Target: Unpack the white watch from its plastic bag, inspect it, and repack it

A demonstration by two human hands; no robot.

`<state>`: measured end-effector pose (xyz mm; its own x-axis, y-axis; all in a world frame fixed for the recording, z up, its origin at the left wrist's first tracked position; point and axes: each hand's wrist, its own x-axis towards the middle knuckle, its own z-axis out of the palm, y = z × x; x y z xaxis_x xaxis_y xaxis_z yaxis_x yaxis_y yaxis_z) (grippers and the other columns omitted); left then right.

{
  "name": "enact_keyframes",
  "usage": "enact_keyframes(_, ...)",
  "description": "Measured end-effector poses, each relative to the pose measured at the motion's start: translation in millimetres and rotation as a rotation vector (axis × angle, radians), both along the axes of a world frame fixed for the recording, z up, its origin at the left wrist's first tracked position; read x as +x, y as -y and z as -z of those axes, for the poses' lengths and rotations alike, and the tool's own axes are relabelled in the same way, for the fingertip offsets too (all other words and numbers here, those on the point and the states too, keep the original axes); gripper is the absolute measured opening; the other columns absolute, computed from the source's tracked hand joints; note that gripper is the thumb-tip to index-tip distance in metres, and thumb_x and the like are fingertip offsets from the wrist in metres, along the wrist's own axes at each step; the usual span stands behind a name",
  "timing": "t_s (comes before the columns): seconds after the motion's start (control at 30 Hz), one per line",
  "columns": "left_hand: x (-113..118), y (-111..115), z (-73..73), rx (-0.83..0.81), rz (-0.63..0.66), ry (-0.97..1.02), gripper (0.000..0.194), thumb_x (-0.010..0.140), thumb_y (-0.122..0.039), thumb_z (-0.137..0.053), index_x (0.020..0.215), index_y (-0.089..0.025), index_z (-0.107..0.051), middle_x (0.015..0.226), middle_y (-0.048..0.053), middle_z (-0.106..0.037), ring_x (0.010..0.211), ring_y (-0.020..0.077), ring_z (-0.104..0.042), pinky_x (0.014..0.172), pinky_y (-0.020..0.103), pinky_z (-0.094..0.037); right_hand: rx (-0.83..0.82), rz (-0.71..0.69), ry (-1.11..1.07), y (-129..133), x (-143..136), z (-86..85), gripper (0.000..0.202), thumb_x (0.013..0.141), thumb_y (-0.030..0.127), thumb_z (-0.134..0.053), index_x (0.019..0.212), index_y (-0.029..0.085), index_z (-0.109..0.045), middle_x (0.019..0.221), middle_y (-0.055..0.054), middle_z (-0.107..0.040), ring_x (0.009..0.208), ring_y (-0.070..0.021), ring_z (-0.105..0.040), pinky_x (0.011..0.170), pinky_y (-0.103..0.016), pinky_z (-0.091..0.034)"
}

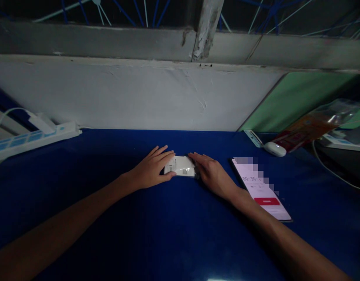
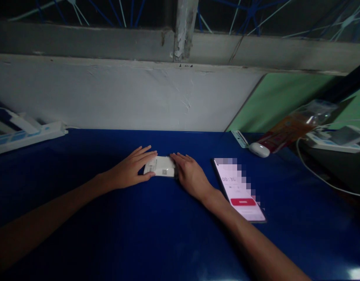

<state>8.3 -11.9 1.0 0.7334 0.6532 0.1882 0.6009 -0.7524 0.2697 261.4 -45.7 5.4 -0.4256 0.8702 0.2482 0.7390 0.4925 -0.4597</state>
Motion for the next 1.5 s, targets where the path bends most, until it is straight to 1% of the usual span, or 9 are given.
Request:
enact_keyframes(0.1, -0.1, -0.1, 2.0, 0.015, 0.003, 0.024, 0.061, 0.092, -0.04, -0.059, 0.143, -0.011, -0.044, 0.148, 0.017, -0.048, 0.144, 0.0348, -0.032, 0.117, 0.057, -0.026, -0.004, 0.007, -0.047, -2.1, 5.6, 0.1, 0.045, 0.096, 0.014, -0.037, 0.135, 0.011, -0.059, 0.134, -0.016, -0.064, 0.128, -0.0292, -0.057, 0.105, -0.052, -0.048)
enact_keyframes(0.27, -1.3, -1.5, 1.8, 0.114, -0.035, 0.057, 0.059, 0.083, -0.037, -0.063, 0.132, -0.008, -0.052, 0.139, 0.02, -0.055, 0.14, 0.037, -0.04, 0.116, 0.058, -0.029, 0.234, 0.0, 0.049, -4.2, 14.9, -2.1, 0.032, 0.094, 0.015, -0.047, 0.112, 0.015, -0.074, 0.121, -0.014, -0.07, 0.122, -0.0332, -0.058, 0.101, -0.056, -0.049)
enact_keyframes(0.4, -0.1, -0.2, -1.7, 0.112, -0.034, 0.081, 0.059, 0.082, -0.032, -0.06, 0.132, -0.003, -0.05, 0.14, 0.025, -0.052, 0.139, 0.0377, -0.041, 0.116, 0.057, -0.029, 0.213, -0.052, 0.149, -2.7, 15.2, -6.2, 0.029, 0.095, 0.017, -0.049, 0.107, 0.015, -0.076, 0.106, -0.013, -0.074, 0.109, -0.0317, -0.063, 0.094, -0.051, -0.052)
enact_keyframes(0.53, 5.1, 3.0, -3.6, 0.034, 0.026, 0.18, 0.068, 0.086, -0.031, -0.061, 0.145, -0.007, -0.036, 0.147, 0.023, -0.046, 0.14, 0.0338, -0.04, 0.117, 0.055, -0.03, 0.171, -0.067, 0.144, 0.3, 11.6, -9.4, 0.036, 0.097, 0.026, -0.049, 0.125, 0.011, -0.067, 0.115, -0.017, -0.071, 0.109, -0.0306, -0.064, 0.1, -0.052, -0.048)
enact_keyframes(0.73, 8.5, 2.9, -1.9, -0.077, 0.003, 0.209, 0.063, 0.089, -0.033, -0.068, 0.143, -0.016, -0.041, 0.143, 0.017, -0.052, 0.134, 0.0335, -0.048, 0.111, 0.055, -0.039, 0.128, -0.08, 0.13, 3.1, 7.8, -7.4, 0.046, 0.095, 0.031, -0.055, 0.137, 0.013, -0.058, 0.118, -0.015, -0.071, 0.111, -0.029, -0.066, 0.113, -0.056, -0.034)
enact_keyframes(0.93, 7.2, 2.1, -2.2, 0.003, 0.042, 0.201, 0.055, 0.093, -0.029, -0.064, 0.142, -0.017, -0.042, 0.141, 0.016, -0.054, 0.131, 0.0296, -0.051, 0.11, 0.05, -0.042, 0.186, -0.054, 0.082, 1.4, 10.1, -5.5, 0.035, 0.09, 0.036, -0.063, 0.119, 0.017, -0.072, 0.13, -0.016, -0.065, 0.128, -0.0343, -0.055, 0.11, -0.057, -0.04)
enact_keyframes(1.03, 8.2, 3.8, -1.4, 0.055, 0.072, 0.193, 0.052, 0.096, -0.03, -0.06, 0.143, -0.018, -0.04, 0.142, 0.015, -0.053, 0.133, 0.0289, -0.05, 0.112, 0.05, -0.04, 0.16, -0.059, 0.063, 2.0, 8.6, -3.7, 0.036, 0.09, 0.036, -0.065, 0.119, 0.015, -0.071, 0.137, -0.018, -0.06, 0.134, -0.0357, -0.048, 0.11, -0.057, -0.041)
enact_keyframes(1.23, 9.5, 4.9, 0.8, 0.075, 0.106, 0.193, 0.05, 0.096, -0.034, -0.06, 0.141, -0.019, -0.043, 0.139, 0.013, -0.056, 0.13, 0.0274, -0.052, 0.111, 0.048, -0.041, 0.152, -0.125, 0.071, 0.0, 7.0, -5.2, 0.027, 0.092, 0.027, -0.062, 0.111, 0.014, -0.075, 0.134, -0.017, -0.062, 0.134, -0.0346, -0.048, 0.109, -0.055, -0.043)
enact_keyframes(1.5, 5.2, -2.6, 2.1, 0.031, 0.065, 0.218, 0.05, 0.095, -0.034, -0.062, 0.14, -0.018, -0.047, 0.137, 0.015, -0.057, 0.129, 0.0287, -0.052, 0.11, 0.05, -0.042, 0.192, -0.08, 0.144, -9.3, 32.7, -16.1, 0.026, 0.09, 0.028, -0.065, 0.113, 0.019, -0.073, 0.137, -0.015, -0.061, 0.137, -0.0365, -0.045, 0.108, -0.061, -0.042)
